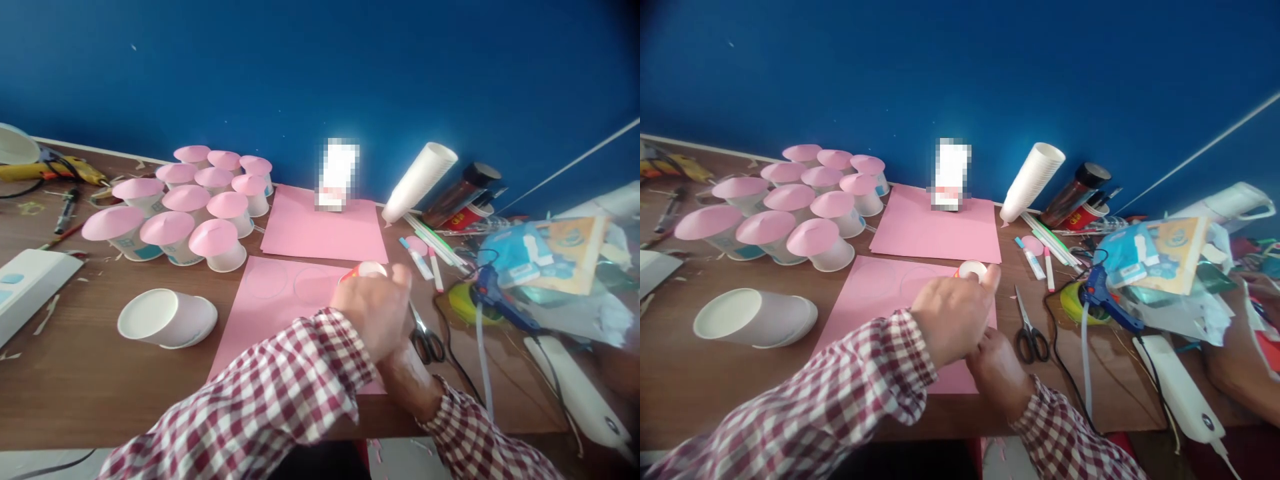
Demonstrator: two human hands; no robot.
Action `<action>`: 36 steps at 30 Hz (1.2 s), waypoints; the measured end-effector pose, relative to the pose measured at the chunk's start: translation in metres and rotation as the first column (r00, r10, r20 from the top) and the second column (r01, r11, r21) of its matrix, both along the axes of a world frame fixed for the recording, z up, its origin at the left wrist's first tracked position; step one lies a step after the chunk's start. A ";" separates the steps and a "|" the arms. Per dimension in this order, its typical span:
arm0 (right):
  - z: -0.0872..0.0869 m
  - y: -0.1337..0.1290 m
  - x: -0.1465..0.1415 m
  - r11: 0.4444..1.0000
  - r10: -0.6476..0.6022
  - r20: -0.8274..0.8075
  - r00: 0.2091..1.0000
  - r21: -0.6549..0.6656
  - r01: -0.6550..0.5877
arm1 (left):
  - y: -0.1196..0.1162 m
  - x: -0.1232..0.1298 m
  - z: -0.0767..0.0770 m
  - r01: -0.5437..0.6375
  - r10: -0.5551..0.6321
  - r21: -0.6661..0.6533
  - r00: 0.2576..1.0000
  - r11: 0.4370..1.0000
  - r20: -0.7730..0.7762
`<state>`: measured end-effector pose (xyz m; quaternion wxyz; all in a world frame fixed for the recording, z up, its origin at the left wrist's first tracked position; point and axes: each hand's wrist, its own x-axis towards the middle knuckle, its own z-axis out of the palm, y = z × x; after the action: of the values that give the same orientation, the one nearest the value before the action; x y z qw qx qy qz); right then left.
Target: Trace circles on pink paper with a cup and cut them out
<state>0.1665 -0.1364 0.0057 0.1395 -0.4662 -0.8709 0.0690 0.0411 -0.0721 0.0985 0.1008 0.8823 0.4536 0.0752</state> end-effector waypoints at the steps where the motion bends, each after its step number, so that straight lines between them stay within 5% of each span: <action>1: 0.000 -0.001 0.004 1.000 0.008 -0.011 1.000 0.008 -0.008 | 0.004 -0.003 0.001 0.004 -0.004 0.002 1.000 1.000 0.009; 16: 0.018 -0.005 0.045 0.969 -0.184 -0.342 0.922 -0.219 0.113 | 0.006 -0.002 -0.002 0.060 -0.031 0.159 0.983 0.985 -0.183; 26: 0.015 0.004 0.062 0.854 -0.466 -0.531 0.708 -0.478 0.204 | 0.006 -0.002 -0.002 0.084 -0.030 0.156 0.948 0.984 -0.317; 31: 0.020 0.008 0.068 0.852 -0.499 -0.589 0.636 -0.469 0.234 | 0.008 -0.003 0.000 0.084 -0.041 0.128 0.952 0.988 -0.304; 36: 0.028 0.006 0.067 0.873 -0.487 -0.735 0.471 -0.389 0.295 | 0.008 -0.002 -0.003 0.066 -0.023 0.146 0.961 0.987 -0.275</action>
<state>0.2337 -0.1308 0.0334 0.4867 -0.5798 -0.5630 0.3317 0.0394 -0.0642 0.0952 -0.0292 0.8994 0.4360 -0.0146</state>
